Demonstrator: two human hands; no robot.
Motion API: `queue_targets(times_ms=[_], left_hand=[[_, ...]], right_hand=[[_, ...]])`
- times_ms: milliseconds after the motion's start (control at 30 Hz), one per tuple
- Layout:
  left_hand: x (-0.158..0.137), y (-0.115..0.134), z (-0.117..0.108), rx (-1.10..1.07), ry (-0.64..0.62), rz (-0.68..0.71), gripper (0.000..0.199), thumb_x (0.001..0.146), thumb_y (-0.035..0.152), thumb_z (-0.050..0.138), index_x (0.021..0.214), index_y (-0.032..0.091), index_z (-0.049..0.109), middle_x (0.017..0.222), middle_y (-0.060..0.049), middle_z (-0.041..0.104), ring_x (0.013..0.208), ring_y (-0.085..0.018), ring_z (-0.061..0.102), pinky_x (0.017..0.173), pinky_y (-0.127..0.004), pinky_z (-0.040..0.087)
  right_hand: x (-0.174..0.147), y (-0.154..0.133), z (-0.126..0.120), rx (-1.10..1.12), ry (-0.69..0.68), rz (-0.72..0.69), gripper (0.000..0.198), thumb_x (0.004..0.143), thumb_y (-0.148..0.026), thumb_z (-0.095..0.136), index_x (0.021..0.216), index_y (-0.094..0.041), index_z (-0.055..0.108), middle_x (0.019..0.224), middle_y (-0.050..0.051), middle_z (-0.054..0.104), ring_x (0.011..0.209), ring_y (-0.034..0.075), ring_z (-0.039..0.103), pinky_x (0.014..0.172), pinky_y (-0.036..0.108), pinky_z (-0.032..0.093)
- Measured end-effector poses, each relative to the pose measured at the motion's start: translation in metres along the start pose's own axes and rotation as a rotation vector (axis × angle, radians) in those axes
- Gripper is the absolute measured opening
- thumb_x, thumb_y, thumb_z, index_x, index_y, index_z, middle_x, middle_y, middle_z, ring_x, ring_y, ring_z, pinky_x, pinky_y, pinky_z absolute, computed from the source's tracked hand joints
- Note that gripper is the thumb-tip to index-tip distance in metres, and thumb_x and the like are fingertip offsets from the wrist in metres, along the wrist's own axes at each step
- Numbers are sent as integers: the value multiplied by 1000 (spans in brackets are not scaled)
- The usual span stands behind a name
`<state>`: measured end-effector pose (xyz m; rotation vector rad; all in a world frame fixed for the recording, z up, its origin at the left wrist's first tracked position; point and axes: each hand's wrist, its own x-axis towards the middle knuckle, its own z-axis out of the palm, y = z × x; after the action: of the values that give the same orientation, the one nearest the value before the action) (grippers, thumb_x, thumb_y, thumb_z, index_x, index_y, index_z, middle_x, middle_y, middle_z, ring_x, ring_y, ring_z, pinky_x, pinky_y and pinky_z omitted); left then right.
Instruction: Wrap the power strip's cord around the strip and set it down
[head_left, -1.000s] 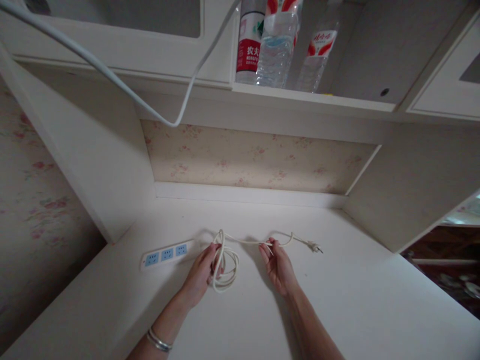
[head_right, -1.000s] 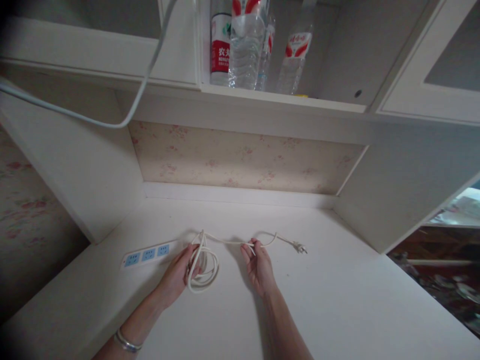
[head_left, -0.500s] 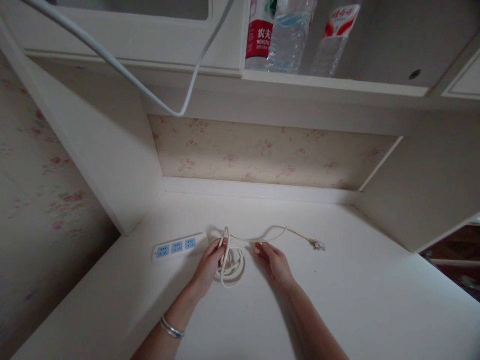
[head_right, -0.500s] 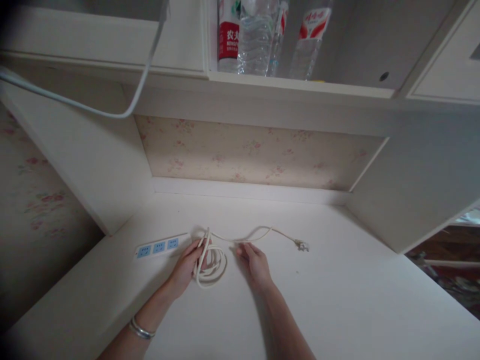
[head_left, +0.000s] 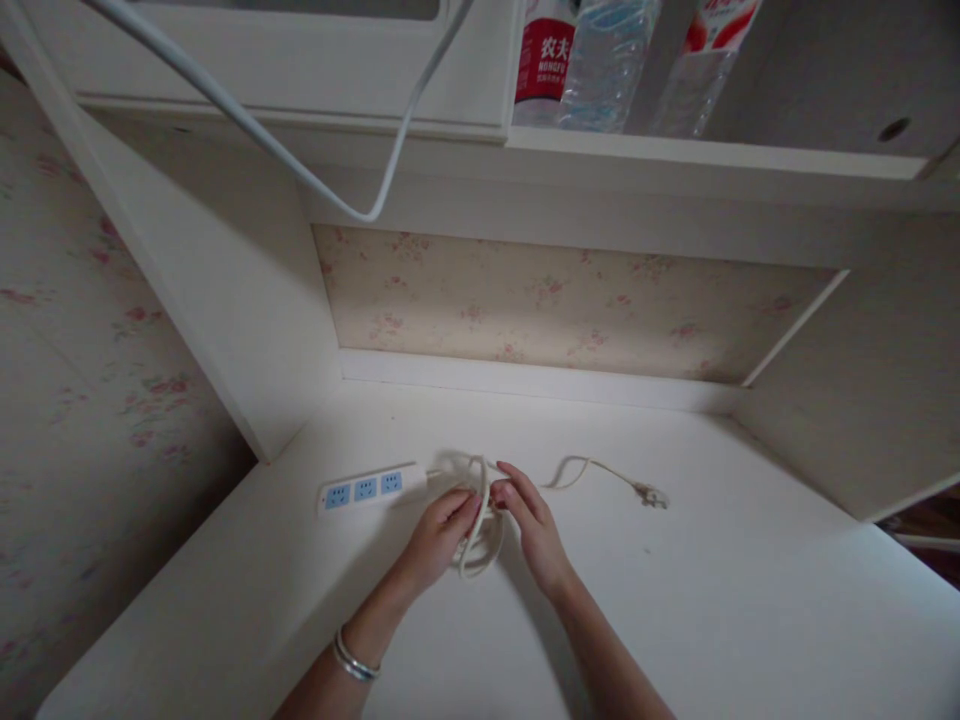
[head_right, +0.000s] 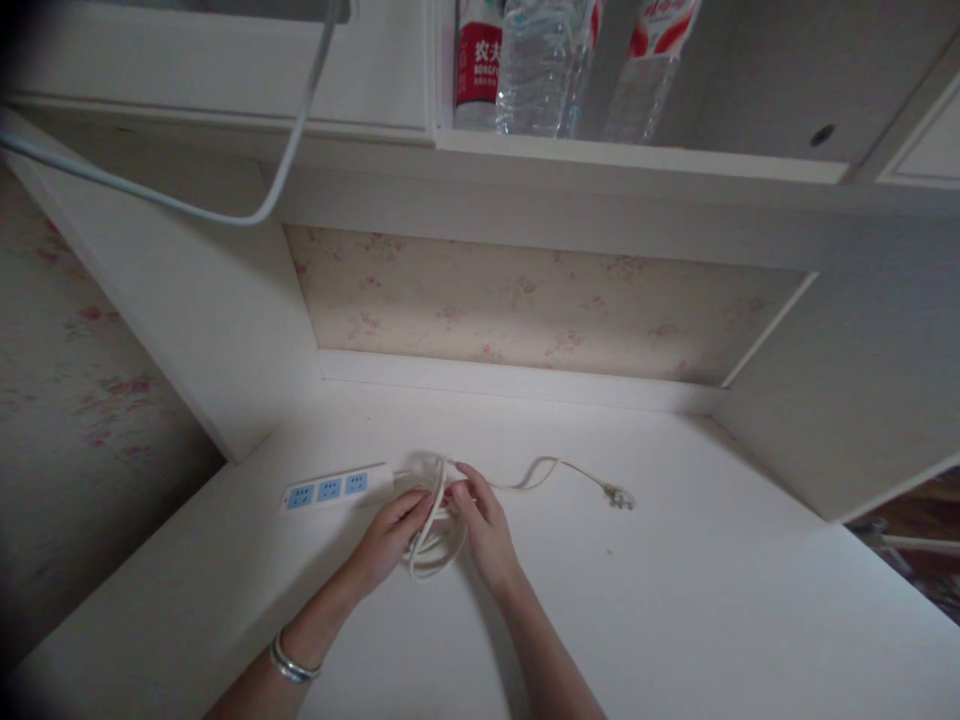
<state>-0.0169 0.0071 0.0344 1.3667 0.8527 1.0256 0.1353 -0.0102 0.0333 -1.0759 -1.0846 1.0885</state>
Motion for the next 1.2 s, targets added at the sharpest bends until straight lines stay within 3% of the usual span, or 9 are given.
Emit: queue_targets(times_ms=[100,267,433,533,633,833,1000,1200], left_hand=[[-1,4,-1,12,-63,111,31,86,41,55,72,15,67,88,-6,56,74,-15,48,70,-25,40],[-2,11,-5,44,-88,132,28,87,38,55,80,16,72,91,-8,57,88,-20,51,80,-27,40],[1,12,-15,-91,47,89,26,83,38,60,84,16,74,93,-7,58,89,-19,52,82,-25,39],[4,7,-22,-171,156,109,25,82,37,62,94,17,72,97,-6,57,90,-18,51,80,-24,39],[6,3,-25,-184,151,100,24,82,34,63,99,18,70,93,-5,57,86,-17,51,76,-24,38],[4,4,-23,-245,52,46,17,80,30,59,77,15,67,80,-5,59,81,-17,51,75,-28,37],[4,4,-24,-186,88,40,37,84,42,55,57,17,53,63,-1,50,68,-15,47,69,-27,36],[2,6,-22,-211,75,7,28,80,39,63,63,17,64,68,-3,55,63,-14,47,63,-27,37]], right_hand=[[0,-3,15,-33,-94,-40,40,77,-42,68,114,-26,66,109,4,64,96,19,57,85,28,44],[2,9,16,50,-59,-5,29,75,-36,69,102,-24,68,91,1,66,81,16,58,74,26,44],[12,25,-7,213,155,53,18,75,-32,64,88,-20,67,71,0,65,68,15,60,71,28,47],[22,32,-27,306,327,73,19,71,-31,68,85,-19,66,81,0,67,58,11,58,61,27,48],[31,37,-44,321,431,74,22,67,-30,72,85,-19,67,88,0,68,53,9,57,55,25,48],[35,41,-57,329,476,38,19,68,-23,72,87,-18,69,83,2,70,52,9,57,49,22,47],[35,42,-57,360,474,76,19,67,-19,73,86,-18,69,77,1,69,52,11,59,48,23,48],[39,47,-63,298,556,72,18,65,-25,75,81,-19,69,77,0,69,72,12,65,64,21,52]])
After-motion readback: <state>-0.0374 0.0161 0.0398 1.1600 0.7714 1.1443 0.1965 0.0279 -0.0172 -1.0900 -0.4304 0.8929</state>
